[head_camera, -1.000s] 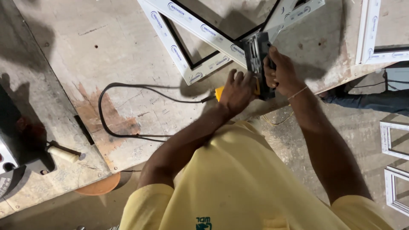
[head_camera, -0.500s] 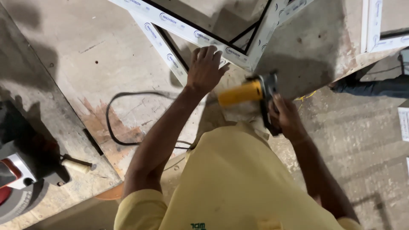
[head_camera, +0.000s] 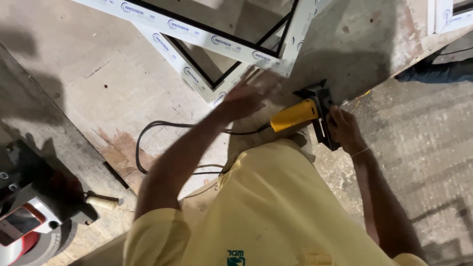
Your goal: Assembling window frame sections using a pneumatic stapler.
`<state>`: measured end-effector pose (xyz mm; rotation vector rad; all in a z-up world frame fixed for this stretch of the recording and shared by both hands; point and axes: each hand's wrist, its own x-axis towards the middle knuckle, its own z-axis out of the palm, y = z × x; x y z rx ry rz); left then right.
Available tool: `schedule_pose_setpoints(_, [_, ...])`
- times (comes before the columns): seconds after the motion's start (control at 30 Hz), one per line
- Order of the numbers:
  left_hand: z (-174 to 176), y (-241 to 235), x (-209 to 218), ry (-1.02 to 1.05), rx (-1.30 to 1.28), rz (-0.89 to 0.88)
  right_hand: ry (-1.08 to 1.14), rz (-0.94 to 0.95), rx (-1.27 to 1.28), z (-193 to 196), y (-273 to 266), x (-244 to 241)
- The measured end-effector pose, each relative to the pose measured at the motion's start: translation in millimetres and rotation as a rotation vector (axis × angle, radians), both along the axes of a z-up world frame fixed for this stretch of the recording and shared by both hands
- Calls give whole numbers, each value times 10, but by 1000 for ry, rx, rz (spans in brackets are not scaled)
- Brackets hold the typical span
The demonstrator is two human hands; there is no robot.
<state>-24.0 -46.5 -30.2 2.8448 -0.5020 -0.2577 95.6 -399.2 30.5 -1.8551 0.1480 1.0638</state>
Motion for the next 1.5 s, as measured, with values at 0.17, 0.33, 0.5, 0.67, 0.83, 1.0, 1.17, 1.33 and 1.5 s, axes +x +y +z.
schedule_pose_setpoints(0.17, [267,1621,-156,174,-68,742,60,-45,64,-56,-30,-81])
schedule_pose_setpoints(0.33, [-222,3112,-599,-108,324,645,-16,-17,91,-185,-119,-114])
schedule_pose_setpoints(0.5, [-286,3208,-486,-119,444,494,-81,1,38,-355,-176,-103])
schedule_pose_setpoints(0.67, [-794,2119,-327,-324,310,389,-145,52,11,-540,-327,-135])
schedule_pose_setpoints(0.83, [-315,1366,748,12,171,638,-46,-3,-43,-367,-221,-109])
schedule_pose_setpoints(1.0, [-365,1527,1748,-392,-40,913,-140,104,-61,-146,-31,-106])
schedule_pose_setpoints(1.17, [527,1796,927,-521,-296,739,29,-61,-87,-80,-6,-140])
schedule_pose_setpoints(1.33, [366,2185,-1210,-27,-53,1099,53,-41,-41,-87,-40,-95])
schedule_pose_setpoints(1.5, [-103,1968,-2181,-282,310,782,55,-29,-56,-62,6,-102])
